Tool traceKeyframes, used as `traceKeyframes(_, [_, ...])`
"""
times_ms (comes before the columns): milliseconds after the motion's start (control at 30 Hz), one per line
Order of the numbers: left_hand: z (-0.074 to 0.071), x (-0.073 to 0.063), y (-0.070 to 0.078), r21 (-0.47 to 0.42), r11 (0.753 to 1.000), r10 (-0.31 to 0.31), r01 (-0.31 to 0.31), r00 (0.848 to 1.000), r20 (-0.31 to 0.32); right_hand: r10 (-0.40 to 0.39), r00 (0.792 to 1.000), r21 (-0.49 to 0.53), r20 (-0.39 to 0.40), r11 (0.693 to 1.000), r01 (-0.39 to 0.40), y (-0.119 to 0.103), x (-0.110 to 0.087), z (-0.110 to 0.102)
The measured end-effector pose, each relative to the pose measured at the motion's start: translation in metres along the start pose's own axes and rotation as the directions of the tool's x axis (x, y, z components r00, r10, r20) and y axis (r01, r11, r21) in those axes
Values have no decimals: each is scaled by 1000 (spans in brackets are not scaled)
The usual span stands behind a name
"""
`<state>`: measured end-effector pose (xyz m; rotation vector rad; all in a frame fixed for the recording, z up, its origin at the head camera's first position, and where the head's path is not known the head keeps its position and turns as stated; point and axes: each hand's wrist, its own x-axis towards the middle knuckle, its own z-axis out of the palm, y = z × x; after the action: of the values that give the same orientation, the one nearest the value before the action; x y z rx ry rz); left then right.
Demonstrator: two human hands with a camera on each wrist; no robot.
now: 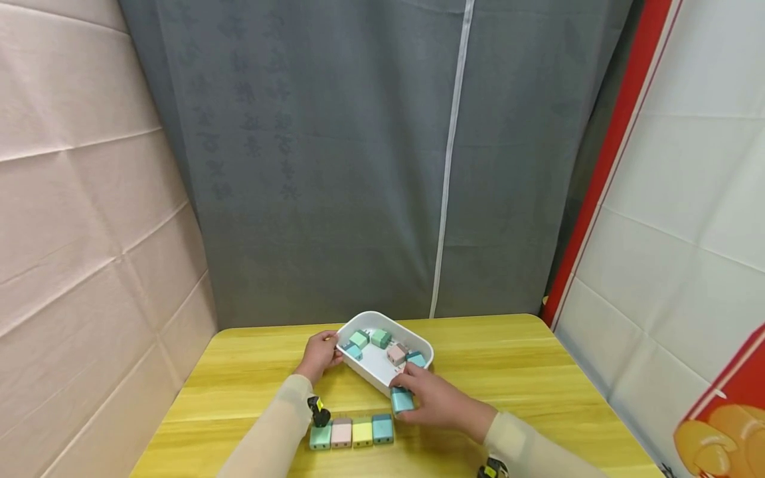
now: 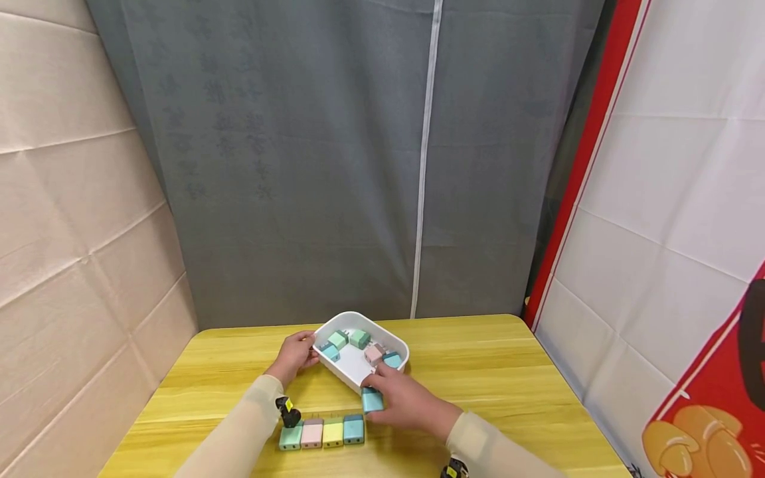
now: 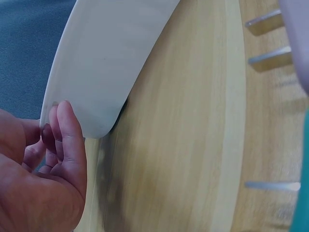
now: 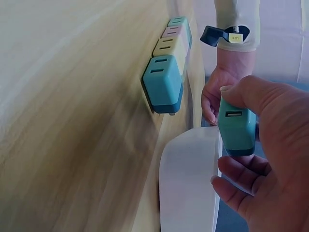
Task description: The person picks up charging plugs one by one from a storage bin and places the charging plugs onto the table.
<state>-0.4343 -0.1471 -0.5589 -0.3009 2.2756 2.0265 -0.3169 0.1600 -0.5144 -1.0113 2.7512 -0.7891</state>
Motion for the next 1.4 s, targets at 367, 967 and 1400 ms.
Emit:
traceKeyframes(367, [0,6,-2,11,1000,-24,25,1000,-13,-4,1000,-2,10,1000,4,-4,-6,6])
traceKeyframes(967, [0,7,-3,23,999,-22,22,1000,-5,-29,999,-90,37,995,33,0,-10,22])
traceKeyframes(1400, [0,8,-4,23,1000,-19,20,1000,-12,23,998,-129,61,992,-15,-3,-11,27])
